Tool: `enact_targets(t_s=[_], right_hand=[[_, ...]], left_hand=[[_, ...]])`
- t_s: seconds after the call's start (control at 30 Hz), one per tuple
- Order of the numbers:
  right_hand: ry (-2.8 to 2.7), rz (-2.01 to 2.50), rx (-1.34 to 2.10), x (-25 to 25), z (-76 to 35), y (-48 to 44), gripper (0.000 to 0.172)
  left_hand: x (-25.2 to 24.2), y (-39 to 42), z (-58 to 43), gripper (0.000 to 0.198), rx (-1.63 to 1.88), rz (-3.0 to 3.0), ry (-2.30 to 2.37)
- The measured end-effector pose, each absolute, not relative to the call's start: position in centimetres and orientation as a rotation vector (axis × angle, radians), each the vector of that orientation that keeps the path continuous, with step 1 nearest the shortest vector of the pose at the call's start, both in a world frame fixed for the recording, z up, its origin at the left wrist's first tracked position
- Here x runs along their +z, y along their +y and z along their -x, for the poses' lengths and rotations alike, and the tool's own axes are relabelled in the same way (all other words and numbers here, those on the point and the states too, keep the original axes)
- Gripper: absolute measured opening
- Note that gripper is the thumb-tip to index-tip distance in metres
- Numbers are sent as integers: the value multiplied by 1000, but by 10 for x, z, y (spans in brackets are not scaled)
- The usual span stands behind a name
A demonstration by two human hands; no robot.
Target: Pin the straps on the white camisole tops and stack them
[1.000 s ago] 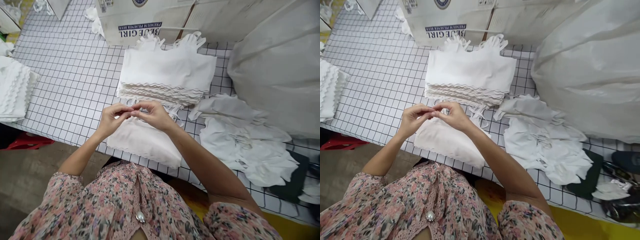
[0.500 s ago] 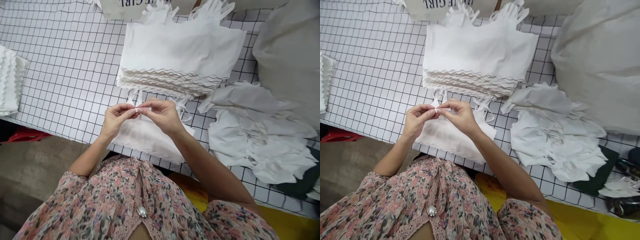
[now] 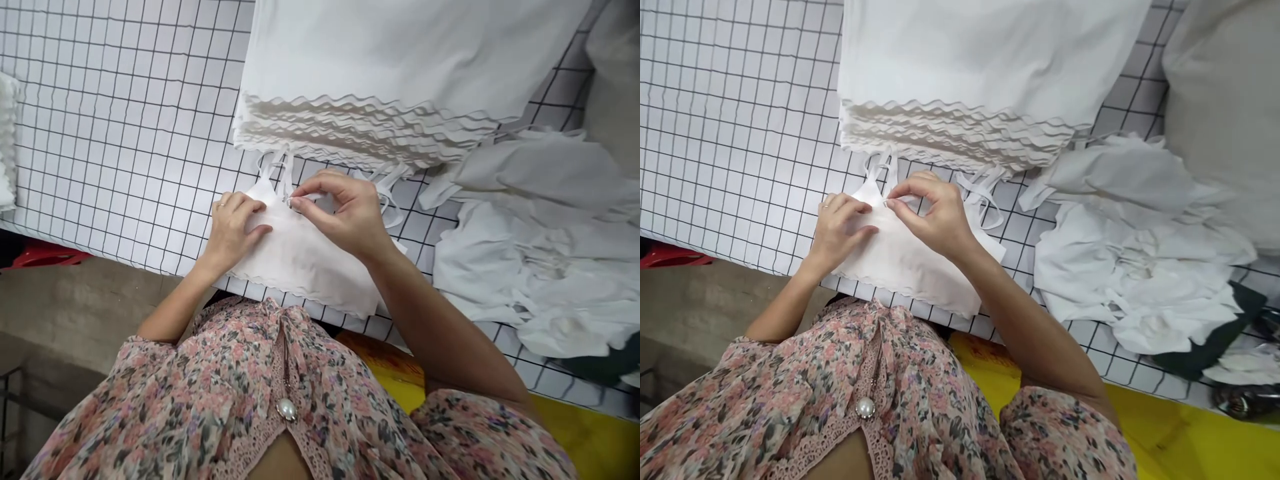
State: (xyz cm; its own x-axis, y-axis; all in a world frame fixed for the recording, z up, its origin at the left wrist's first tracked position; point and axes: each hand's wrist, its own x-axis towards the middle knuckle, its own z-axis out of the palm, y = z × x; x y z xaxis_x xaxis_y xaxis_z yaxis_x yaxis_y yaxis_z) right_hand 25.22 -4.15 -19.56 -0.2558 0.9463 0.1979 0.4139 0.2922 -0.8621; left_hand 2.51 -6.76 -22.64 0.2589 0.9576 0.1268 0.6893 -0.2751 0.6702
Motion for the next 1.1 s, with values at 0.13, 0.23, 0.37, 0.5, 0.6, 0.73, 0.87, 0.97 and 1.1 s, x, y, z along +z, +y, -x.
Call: enact_targets(t_s=[0.13,0.23,0.37,0.5,0.6,0.73,0.87,0.97,1.1], right_hand=[[-1863,1155,871,-204,-252,-44,8],[-1889,1144,879,-209,-250,-47,11],[-1966,1159,856,-214,-246,-51,15],[-2032,1154,814,-219,-243,-53,19],[-2040,1139,817,-225,-242,-54,20],[-2058,1140,822,-232,-243,-56,26],[-2068,1164,776,-235,-244,-57,28],[-2066,1180,750,-235,-242,-58,28],[-2074,1154,728,-236,-242,-59,27]], left_hand=[[-233,-70,-24,23,613,-2066,1513],[-234,-71,-25,19,630,-2055,1480],[-241,-73,-27,19,686,-2081,1449],[-247,-74,-29,24,728,-2095,1430],[-248,-73,-31,28,728,-2077,1421],[-246,-73,-32,29,723,-2045,1400],[-244,-73,-33,24,717,-2027,1396],[-245,-74,-33,23,719,-2031,1394],[-247,-73,-33,23,738,-2042,1371]])
